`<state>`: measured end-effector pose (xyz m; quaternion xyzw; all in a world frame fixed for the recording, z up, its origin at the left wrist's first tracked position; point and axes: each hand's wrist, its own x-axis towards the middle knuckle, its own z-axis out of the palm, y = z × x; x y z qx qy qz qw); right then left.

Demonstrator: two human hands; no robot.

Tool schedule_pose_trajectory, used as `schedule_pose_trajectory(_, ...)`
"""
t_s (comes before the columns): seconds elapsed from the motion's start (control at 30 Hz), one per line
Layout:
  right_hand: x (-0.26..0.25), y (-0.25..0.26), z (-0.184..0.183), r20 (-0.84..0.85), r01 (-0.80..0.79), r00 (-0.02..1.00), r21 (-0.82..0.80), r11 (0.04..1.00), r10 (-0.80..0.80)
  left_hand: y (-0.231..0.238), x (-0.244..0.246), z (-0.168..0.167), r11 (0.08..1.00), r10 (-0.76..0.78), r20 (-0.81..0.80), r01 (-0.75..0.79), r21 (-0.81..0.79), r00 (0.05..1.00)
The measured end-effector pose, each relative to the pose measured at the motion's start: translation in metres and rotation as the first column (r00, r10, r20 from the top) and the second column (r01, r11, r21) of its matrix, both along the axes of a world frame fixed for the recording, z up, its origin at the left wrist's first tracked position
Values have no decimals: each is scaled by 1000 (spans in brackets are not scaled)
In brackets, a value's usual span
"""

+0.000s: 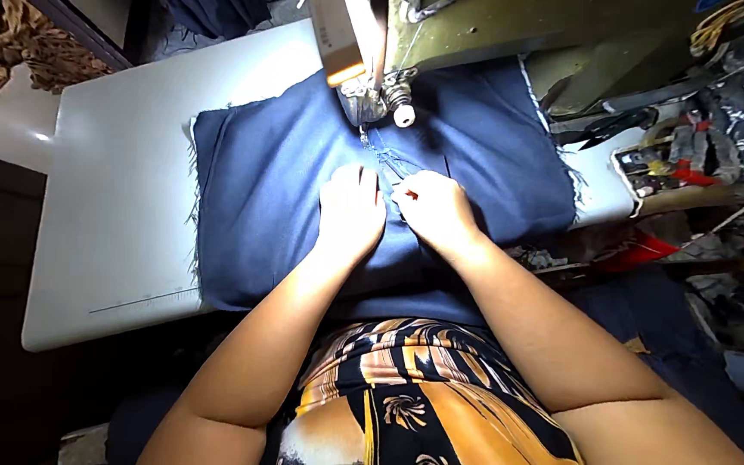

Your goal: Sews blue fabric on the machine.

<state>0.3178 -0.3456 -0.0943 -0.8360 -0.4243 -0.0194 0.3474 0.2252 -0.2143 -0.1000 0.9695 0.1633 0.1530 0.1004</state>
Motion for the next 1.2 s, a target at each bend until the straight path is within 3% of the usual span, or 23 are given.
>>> schedule_pose_trajectory(0.1,-3,-3,-6,29,-16,999,67,998,14,6,-5,0,994,-107,-19,106,-19,994)
schedule_pose_trajectory(0.23,-9,-1,-6,17,-26,1000,26,999,26,13,-5,7,982,-191,-10,191,-7,982)
schedule_pose_trajectory(0.57,-19,2,-1,-116,-42,992,7,999,43,15,-3,21,973,-221,-155,229,35,963)
schedule_pose_trajectory(0.83,-20,3,2,-72,-48,996,-77,996,43,23,-9,8,963,-266,-73,268,17,961)
schedule_pose_trajectory(1.03,-18,5,2,-84,-50,996,-119,992,40,30,-9,2,960,-276,-121,278,0,953)
schedule_pose_trajectory(1.2,-6,18,4,-80,-35,997,-181,983,21,46,2,-1,942,-336,-19,336,10,942)
